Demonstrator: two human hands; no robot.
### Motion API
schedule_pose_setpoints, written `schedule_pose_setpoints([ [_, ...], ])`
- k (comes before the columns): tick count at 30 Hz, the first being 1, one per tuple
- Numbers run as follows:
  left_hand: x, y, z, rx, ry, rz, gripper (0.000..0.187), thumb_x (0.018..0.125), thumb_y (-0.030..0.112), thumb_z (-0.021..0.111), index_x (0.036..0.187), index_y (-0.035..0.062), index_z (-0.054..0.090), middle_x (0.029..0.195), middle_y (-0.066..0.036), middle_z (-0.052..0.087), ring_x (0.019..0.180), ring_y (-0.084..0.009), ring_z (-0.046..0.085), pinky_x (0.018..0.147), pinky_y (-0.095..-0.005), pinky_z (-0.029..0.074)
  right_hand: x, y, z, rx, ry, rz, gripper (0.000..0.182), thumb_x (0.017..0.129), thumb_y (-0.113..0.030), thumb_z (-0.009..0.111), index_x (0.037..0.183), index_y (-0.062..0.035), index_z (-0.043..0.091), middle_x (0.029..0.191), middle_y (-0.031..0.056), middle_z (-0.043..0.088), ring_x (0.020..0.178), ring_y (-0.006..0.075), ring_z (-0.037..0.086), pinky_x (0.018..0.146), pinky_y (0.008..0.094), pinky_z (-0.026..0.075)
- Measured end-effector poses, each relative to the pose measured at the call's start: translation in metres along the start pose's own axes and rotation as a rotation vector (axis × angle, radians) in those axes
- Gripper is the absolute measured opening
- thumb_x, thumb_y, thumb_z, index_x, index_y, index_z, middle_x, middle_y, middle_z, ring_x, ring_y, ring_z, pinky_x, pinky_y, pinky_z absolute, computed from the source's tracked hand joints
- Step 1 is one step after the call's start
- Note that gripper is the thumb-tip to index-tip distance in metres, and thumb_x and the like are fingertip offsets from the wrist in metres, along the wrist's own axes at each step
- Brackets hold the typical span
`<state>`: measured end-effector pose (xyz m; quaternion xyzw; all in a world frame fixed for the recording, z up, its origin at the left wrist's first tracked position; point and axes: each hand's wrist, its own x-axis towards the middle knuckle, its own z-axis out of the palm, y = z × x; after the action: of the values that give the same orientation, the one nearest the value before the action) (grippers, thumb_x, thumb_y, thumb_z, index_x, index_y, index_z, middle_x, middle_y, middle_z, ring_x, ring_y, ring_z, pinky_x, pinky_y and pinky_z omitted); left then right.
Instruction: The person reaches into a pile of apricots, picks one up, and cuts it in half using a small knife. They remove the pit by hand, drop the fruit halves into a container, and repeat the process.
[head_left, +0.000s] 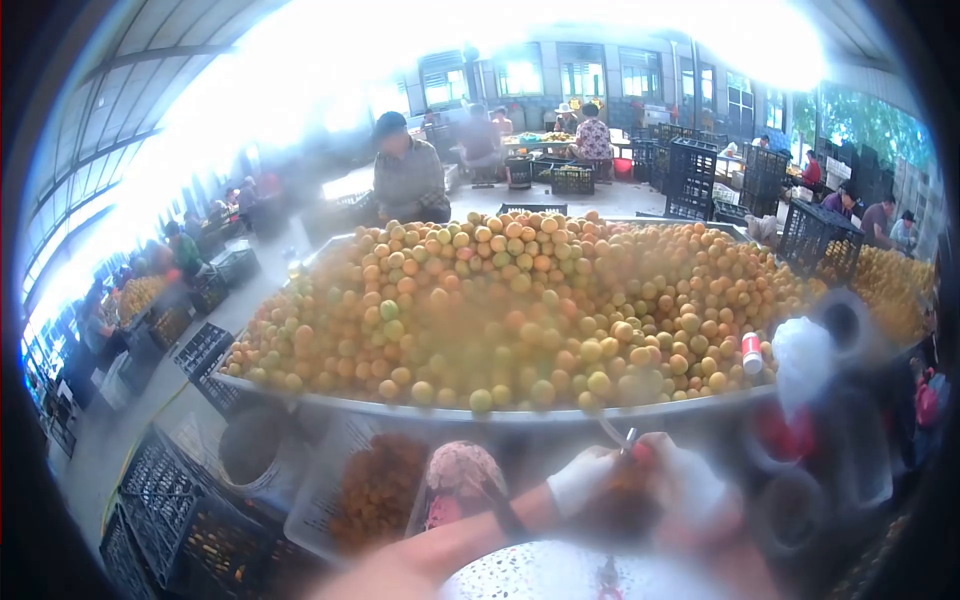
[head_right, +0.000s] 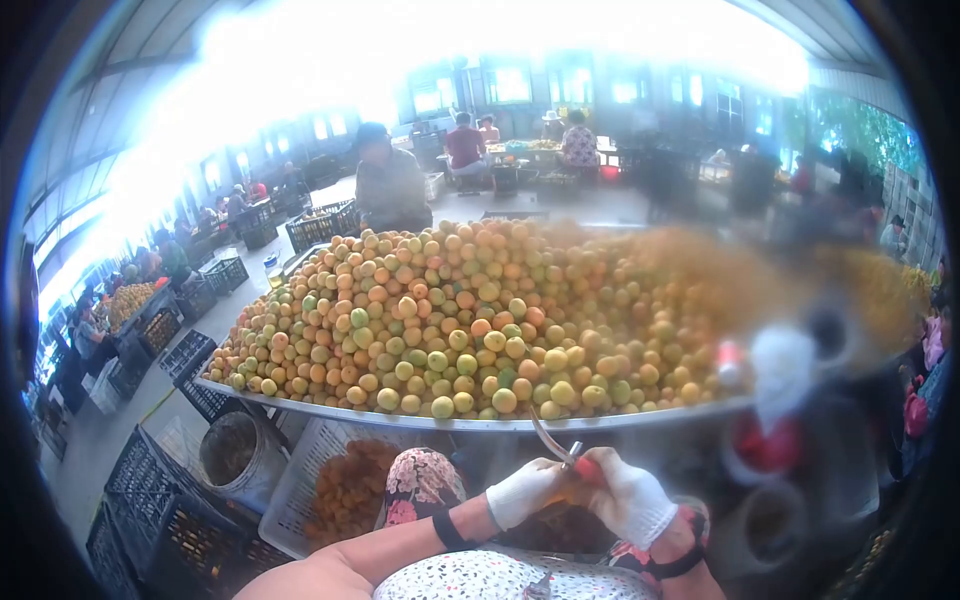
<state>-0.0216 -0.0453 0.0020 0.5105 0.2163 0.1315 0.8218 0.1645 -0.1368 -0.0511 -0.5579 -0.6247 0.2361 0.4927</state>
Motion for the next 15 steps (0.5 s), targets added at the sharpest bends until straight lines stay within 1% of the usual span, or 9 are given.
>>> schedule_pose_setpoints([
  [1,0.006,-0.011,-0.005,-0.004,-0.001,0.008,0.041,0.098,0.040,0.058,0.110,0.0012,0.067,0.091,-0.002,0.066,0.078,-0.0087,0.061,0.066,-0.0225,0.048,0.000,-0.024,-0.004,-0.007,-0.005,-0.004,0.038,0.085,-0.015,0.076,0.116,-0.0064,0.055,0.090,0.0166,0.069,0.081,0.0343,0.070,0.067,0.0398,0.056],
  [3,0.020,-0.035,-0.016,0.122,0.011,0.049,0.040,0.098,0.039,0.057,0.110,0.0017,0.067,0.092,-0.002,0.066,0.079,-0.0080,0.060,0.068,-0.0230,0.048,-0.002,-0.095,-0.007,-0.404,-0.079,0.075,0.038,0.084,-0.017,0.076,0.113,-0.0073,0.054,0.089,0.0179,0.069,0.080,0.0363,0.069,0.066,0.0414,0.055],
  [6,-0.007,-0.006,0.002,0.087,0.035,-0.057,0.042,0.099,0.039,0.057,0.112,0.0002,0.067,0.095,-0.004,0.067,0.083,-0.0094,0.061,0.071,-0.0244,0.049,-0.008,-0.105,0.000,-0.530,0.009,0.031,0.040,0.084,-0.019,0.077,0.115,-0.0069,0.054,0.092,0.0137,0.069,0.081,0.0301,0.070,0.068,0.0377,0.055],
  [7,-0.007,-0.002,0.006,-0.030,-0.006,0.024,0.044,0.100,0.040,0.056,0.113,-0.0005,0.066,0.097,-0.004,0.067,0.084,-0.0101,0.061,0.073,-0.0247,0.049,-0.009,-0.097,0.006,-0.530,0.010,0.040,0.040,0.084,-0.019,0.077,0.115,-0.0069,0.054,0.092,0.0137,0.069,0.081,0.0301,0.070,0.068,0.0377,0.055],
  [8,-0.008,-0.003,0.010,-0.155,-0.046,0.090,0.045,0.101,0.040,0.055,0.114,-0.0012,0.065,0.099,-0.005,0.067,0.086,-0.0108,0.061,0.074,-0.0249,0.049,-0.009,-0.081,0.017,-0.129,0.195,0.075,0.040,0.086,-0.020,0.076,0.117,-0.0054,0.054,0.095,0.0107,0.068,0.084,0.0247,0.068,0.071,0.0346,0.054],
  [9,-0.006,-0.001,0.013,-0.118,-0.059,0.150,0.047,0.101,0.042,0.054,0.117,-0.0018,0.064,0.101,-0.005,0.066,0.086,-0.0110,0.060,0.074,-0.0243,0.049,-0.013,-0.072,0.026,0.273,0.378,0.107,0.040,0.088,-0.020,0.075,0.119,-0.0039,0.054,0.097,0.0076,0.067,0.087,0.0193,0.066,0.075,0.0316,0.053],
  [12,-0.006,0.007,0.009,0.069,0.038,0.183,0.048,0.101,0.044,0.053,0.114,-0.0008,0.064,0.098,-0.003,0.065,0.087,-0.0103,0.060,0.075,-0.0241,0.048,-0.003,-0.117,0.016,0.480,0.293,0.251,0.040,0.091,-0.017,0.071,0.123,0.0000,0.054,0.101,0.0042,0.064,0.094,0.0137,0.058,0.081,0.0272,0.050],
  [14,-0.014,0.016,0.013,0.034,0.028,0.142,0.047,0.101,0.044,0.053,0.112,0.0000,0.064,0.097,-0.002,0.064,0.087,-0.0093,0.059,0.076,-0.0245,0.048,-0.002,-0.107,0.020,0.321,0.293,0.087,0.042,0.091,-0.012,0.068,0.128,0.0018,0.052,0.103,0.0064,0.065,0.093,0.0135,0.060,0.083,0.0283,0.051],
  [15,-0.018,0.017,0.020,-0.135,-0.071,0.243,0.043,0.101,0.043,0.053,0.112,0.0025,0.064,0.099,-0.002,0.064,0.088,-0.0096,0.060,0.078,-0.0258,0.049,-0.004,-0.102,0.018,0.189,0.268,0.022,0.044,0.091,-0.011,0.068,0.130,0.0015,0.051,0.104,0.0070,0.066,0.092,0.0134,0.060,0.083,0.0291,0.051],
])
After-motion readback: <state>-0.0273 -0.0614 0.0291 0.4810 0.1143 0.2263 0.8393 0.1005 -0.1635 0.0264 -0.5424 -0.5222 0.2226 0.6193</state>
